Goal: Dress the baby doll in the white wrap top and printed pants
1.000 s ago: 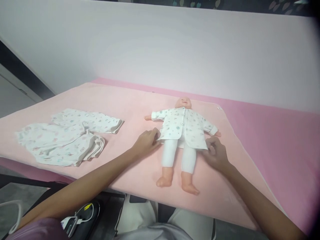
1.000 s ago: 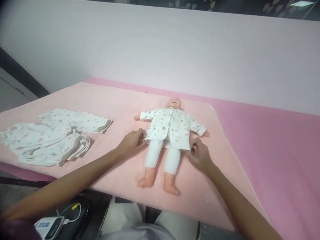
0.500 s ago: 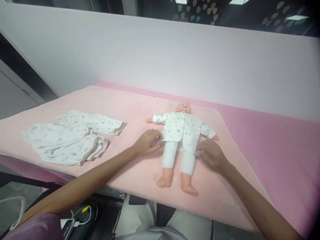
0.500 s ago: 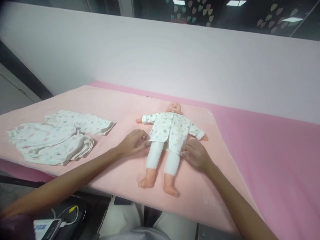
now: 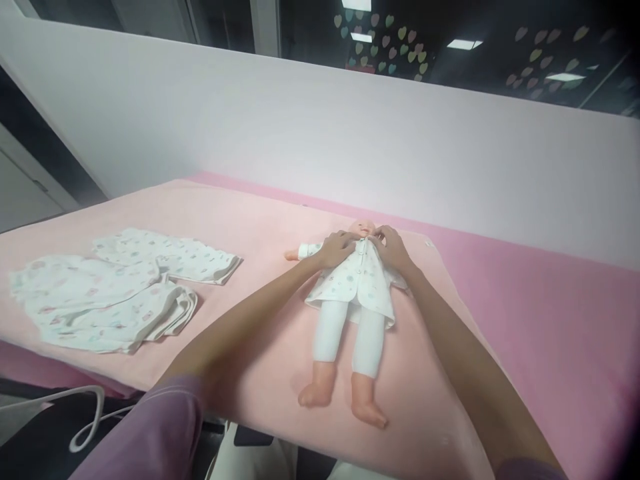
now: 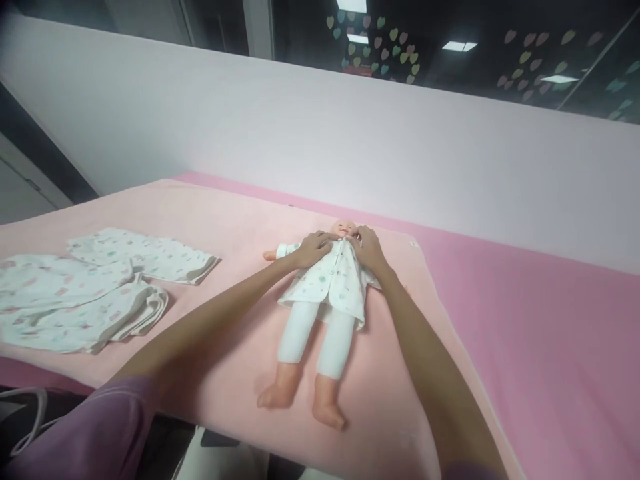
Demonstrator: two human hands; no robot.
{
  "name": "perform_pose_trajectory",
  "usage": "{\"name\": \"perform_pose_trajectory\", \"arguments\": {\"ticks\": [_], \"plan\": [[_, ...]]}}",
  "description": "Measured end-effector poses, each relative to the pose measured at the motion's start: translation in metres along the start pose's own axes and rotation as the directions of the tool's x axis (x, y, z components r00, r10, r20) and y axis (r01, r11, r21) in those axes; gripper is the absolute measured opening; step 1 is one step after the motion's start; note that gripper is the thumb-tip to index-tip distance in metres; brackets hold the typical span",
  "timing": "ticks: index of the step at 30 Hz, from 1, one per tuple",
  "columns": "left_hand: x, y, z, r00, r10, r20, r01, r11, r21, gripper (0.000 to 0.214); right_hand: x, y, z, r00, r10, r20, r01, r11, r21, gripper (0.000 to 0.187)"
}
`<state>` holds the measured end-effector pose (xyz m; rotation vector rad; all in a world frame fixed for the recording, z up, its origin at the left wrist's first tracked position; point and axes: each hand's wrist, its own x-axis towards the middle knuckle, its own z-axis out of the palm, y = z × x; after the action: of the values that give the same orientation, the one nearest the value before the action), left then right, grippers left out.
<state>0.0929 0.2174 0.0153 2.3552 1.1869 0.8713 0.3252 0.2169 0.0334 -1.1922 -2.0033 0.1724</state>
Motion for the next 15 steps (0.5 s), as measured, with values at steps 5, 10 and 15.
{"name": "perform_pose_trajectory", "arguments": {"ticks": [5, 10, 15], "plan": [[-0.034, 0.010, -0.013, 0.997, 0.066, -0.041, -0.067, 0.998, -0.002, 0.051, -0.036, -0.019, -0.001, 0.987, 0.075, -0.142, -0.086, 0.993, -0.076, 0.031], [-0.108, 0.026, -0.031, 0.994, 0.106, -0.034, -0.106, 0.994, 0.007, 0.051, -0.117, -0.071, -0.032, 0.993, 0.021, 0.119, -0.015, 0.999, -0.051, 0.052], [-0.163, 0.040, -0.036, 0.984, 0.147, -0.105, -0.142, 0.988, 0.053, 0.041, -0.170, -0.112, -0.034, 0.989, 0.048, 0.137, -0.028, 0.989, -0.147, 0.069]]}}
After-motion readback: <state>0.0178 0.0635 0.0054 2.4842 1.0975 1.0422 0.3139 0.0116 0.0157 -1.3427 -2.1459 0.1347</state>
